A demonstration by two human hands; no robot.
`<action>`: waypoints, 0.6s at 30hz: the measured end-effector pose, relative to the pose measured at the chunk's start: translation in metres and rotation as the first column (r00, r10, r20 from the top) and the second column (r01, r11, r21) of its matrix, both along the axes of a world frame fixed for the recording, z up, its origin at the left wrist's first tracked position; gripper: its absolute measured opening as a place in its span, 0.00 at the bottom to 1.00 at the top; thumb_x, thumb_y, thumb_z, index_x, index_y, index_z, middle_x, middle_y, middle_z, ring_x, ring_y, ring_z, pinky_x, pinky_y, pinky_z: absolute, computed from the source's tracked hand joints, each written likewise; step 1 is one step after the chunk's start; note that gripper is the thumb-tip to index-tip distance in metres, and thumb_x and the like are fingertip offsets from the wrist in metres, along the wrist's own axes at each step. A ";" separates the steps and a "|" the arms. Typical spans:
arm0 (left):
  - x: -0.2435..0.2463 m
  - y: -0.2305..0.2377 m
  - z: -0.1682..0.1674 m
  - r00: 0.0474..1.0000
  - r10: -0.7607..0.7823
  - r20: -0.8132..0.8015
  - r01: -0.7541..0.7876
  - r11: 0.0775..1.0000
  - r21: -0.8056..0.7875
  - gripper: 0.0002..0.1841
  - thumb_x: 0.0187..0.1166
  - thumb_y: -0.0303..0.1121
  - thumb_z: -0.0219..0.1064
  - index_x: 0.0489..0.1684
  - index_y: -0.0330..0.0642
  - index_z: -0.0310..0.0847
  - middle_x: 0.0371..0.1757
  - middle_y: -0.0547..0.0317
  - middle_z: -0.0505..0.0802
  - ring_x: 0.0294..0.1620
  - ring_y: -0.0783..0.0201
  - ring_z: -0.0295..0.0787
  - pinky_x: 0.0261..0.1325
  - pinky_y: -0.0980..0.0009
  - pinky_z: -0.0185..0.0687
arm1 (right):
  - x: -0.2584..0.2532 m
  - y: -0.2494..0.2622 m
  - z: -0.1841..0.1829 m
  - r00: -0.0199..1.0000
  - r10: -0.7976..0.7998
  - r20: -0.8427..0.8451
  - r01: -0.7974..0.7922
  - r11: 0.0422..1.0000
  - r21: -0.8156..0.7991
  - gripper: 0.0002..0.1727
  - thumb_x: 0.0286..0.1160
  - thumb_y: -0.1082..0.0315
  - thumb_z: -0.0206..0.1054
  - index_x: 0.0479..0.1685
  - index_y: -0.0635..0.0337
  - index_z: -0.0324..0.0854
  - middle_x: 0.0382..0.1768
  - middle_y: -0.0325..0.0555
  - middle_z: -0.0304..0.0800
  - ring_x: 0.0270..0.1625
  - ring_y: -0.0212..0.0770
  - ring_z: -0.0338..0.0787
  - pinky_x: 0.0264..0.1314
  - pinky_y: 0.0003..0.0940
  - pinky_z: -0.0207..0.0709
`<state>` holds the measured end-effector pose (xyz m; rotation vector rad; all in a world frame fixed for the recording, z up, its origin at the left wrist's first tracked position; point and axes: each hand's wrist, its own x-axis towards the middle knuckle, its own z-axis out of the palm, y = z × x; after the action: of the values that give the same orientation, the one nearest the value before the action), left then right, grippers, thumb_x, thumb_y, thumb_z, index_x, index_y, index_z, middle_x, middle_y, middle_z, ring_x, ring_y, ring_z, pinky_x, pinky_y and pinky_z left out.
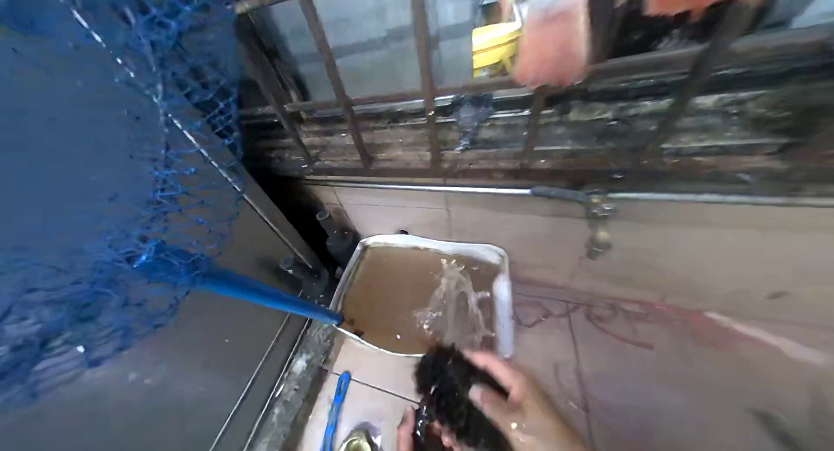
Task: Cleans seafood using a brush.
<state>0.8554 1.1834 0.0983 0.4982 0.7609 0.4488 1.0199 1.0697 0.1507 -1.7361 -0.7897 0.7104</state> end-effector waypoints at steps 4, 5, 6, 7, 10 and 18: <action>0.014 -0.049 0.007 1.000 -0.011 -0.005 0.011 1.000 -0.024 0.29 0.94 0.55 0.35 0.42 0.46 0.79 0.30 0.60 0.91 0.25 0.67 0.87 0.32 0.69 0.88 | -0.002 -0.054 -0.026 0.902 -0.393 0.177 0.415 0.903 -0.109 0.23 0.83 0.67 0.63 0.78 0.54 0.80 0.69 0.50 0.90 0.70 0.47 0.89 0.77 0.55 0.78; 0.015 -0.061 0.008 1.000 -0.026 -0.009 0.026 0.999 -0.030 0.29 0.94 0.56 0.35 0.42 0.46 0.78 0.30 0.60 0.91 0.24 0.67 0.87 0.31 0.70 0.87 | -0.003 -0.068 -0.022 0.885 -0.439 0.155 0.451 0.891 -0.049 0.23 0.83 0.68 0.63 0.77 0.55 0.81 0.69 0.49 0.90 0.71 0.45 0.89 0.78 0.52 0.78; 0.018 -0.072 0.010 0.999 -0.039 -0.007 0.039 0.999 -0.030 0.28 0.94 0.56 0.36 0.42 0.46 0.78 0.31 0.60 0.91 0.24 0.67 0.87 0.31 0.70 0.87 | -0.007 -0.080 -0.015 0.902 -0.409 0.142 0.412 0.911 0.007 0.23 0.83 0.67 0.62 0.77 0.55 0.81 0.70 0.47 0.89 0.71 0.41 0.88 0.78 0.48 0.79; 0.020 -0.084 0.012 0.999 -0.041 -0.002 0.041 0.999 -0.035 0.28 0.93 0.56 0.37 0.42 0.46 0.78 0.30 0.60 0.90 0.23 0.67 0.86 0.30 0.70 0.87 | -0.012 -0.092 -0.010 0.931 -0.326 0.162 0.331 0.944 -0.002 0.24 0.84 0.66 0.62 0.79 0.54 0.80 0.70 0.47 0.89 0.72 0.41 0.88 0.79 0.47 0.79; 0.019 -0.123 0.024 0.999 -0.010 -0.053 0.007 0.999 -0.049 0.28 0.93 0.55 0.37 0.41 0.46 0.78 0.29 0.60 0.89 0.21 0.66 0.85 0.27 0.70 0.86 | -0.004 -0.127 -0.010 0.910 -0.319 0.264 0.385 0.886 -0.257 0.24 0.86 0.63 0.59 0.81 0.47 0.78 0.66 0.50 0.92 0.67 0.50 0.91 0.73 0.56 0.80; 0.009 -0.172 0.036 1.000 -0.013 -0.004 0.013 0.999 -0.053 0.31 0.93 0.58 0.35 0.48 0.43 0.79 0.31 0.57 0.92 0.20 0.66 0.86 0.26 0.69 0.86 | -0.003 -0.192 0.019 0.916 -0.372 0.152 0.400 0.815 -0.420 0.23 0.86 0.61 0.59 0.79 0.47 0.78 0.62 0.53 0.92 0.64 0.55 0.91 0.68 0.61 0.81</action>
<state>0.8642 1.0110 0.1339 0.4549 0.7714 0.4146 1.0165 0.8779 0.1700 -2.2584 -0.2962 0.5820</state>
